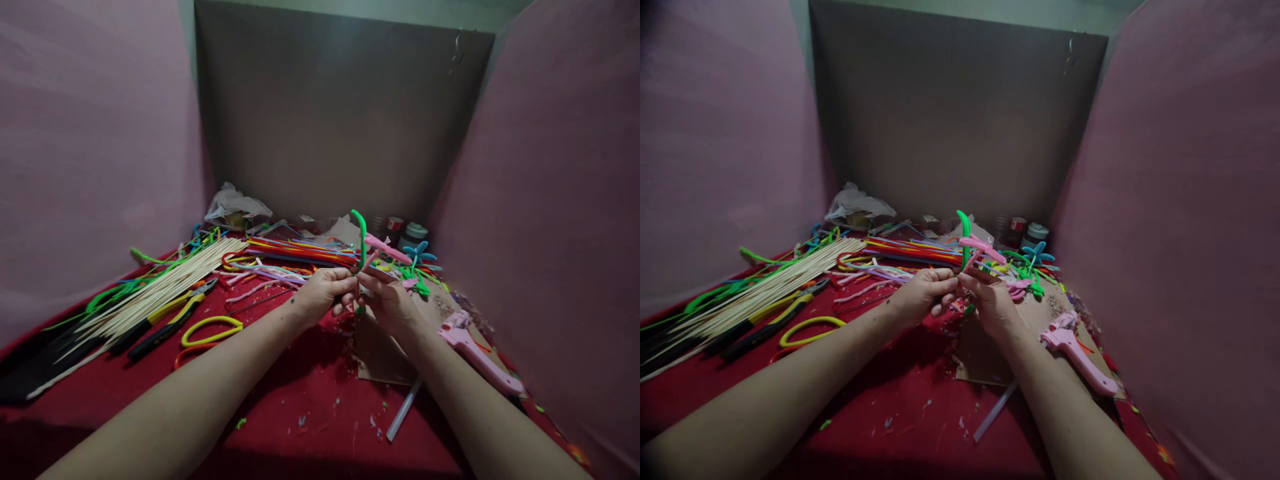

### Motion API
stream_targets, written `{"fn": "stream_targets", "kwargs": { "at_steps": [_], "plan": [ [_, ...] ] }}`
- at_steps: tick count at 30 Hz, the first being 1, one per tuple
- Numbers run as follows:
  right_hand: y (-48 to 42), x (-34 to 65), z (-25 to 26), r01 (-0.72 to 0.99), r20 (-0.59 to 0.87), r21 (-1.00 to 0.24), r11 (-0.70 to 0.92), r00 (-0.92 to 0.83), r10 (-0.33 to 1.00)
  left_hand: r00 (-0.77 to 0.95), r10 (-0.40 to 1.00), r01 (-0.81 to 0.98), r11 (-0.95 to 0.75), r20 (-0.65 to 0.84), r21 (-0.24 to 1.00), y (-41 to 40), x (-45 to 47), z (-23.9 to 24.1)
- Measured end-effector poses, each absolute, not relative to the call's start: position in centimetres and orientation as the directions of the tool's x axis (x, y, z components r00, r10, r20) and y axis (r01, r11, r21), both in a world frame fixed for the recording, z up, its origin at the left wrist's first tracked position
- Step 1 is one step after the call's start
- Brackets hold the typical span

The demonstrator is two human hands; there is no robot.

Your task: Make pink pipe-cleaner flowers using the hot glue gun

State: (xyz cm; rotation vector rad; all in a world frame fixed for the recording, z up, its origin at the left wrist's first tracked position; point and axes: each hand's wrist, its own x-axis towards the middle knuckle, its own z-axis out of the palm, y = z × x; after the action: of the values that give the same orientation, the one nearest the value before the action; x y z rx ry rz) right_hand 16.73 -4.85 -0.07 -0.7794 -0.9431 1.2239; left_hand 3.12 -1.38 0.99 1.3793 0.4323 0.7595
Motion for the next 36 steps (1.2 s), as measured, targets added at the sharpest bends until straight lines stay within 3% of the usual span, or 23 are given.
{"fn": "stream_targets", "kwargs": {
  "at_steps": [6, 10, 12, 15, 19, 21, 24, 26, 31, 36],
  "plan": [
    [-5.1, 16.9, 0.3, -0.476, 0.203, -0.856, 0.202, 0.05, 0.978, 0.819, 0.566, -0.294, 0.268, 0.097, 0.917, -1.4, 2.7, 0.9],
    [-5.4, 16.8, 0.6, -0.479, 0.22, -0.853, 0.206, 0.029, 0.975, 0.857, 0.507, -0.271, 0.291, 0.092, 0.918, -1.2, 2.6, 0.9],
    [-5.4, 16.8, 0.6, -0.466, 0.229, -0.853, 0.235, 0.071, 0.971, 0.836, 0.538, -0.244, 0.183, 0.111, 0.952, -1.2, 2.7, 1.1],
    [-5.1, 16.9, 0.1, -0.424, 0.254, -0.86, 0.283, 0.125, 0.959, 0.732, 0.653, -0.115, -0.16, 0.193, 0.98, -1.6, 3.0, 1.2],
    [-4.9, 16.8, -0.5, -0.372, 0.229, -0.884, 0.283, 0.183, 0.956, 0.474, 0.745, 0.235, -0.621, 0.47, 0.748, -2.2, 3.3, 0.5],
    [-5.1, 16.5, -0.5, -0.35, 0.209, -0.897, 0.268, 0.197, 0.958, 0.441, 0.706, 0.359, -0.704, 0.554, 0.612, -2.2, 3.3, 0.0],
    [-5.3, 16.1, -0.4, -0.318, 0.233, -0.908, 0.271, 0.155, 0.96, 0.466, 0.673, 0.41, -0.739, 0.574, 0.534, -2.0, 3.1, -0.2],
    [-5.2, 16.1, -0.4, -0.307, 0.262, -0.909, 0.281, 0.103, 0.96, 0.46, 0.688, 0.405, -0.725, 0.562, 0.557, -1.9, 3.0, -0.1],
    [-4.9, 16.7, -0.7, -0.268, 0.323, -0.904, 0.334, 0.085, 0.943, 0.464, 0.759, 0.245, -0.605, 0.457, 0.757, -1.9, 3.1, 0.6],
    [-4.9, 17.0, -0.6, -0.258, 0.327, -0.904, 0.341, 0.099, 0.94, 0.508, 0.805, 0.003, -0.357, 0.306, 0.934, -2.4, 3.6, 1.3]
  ]
}}
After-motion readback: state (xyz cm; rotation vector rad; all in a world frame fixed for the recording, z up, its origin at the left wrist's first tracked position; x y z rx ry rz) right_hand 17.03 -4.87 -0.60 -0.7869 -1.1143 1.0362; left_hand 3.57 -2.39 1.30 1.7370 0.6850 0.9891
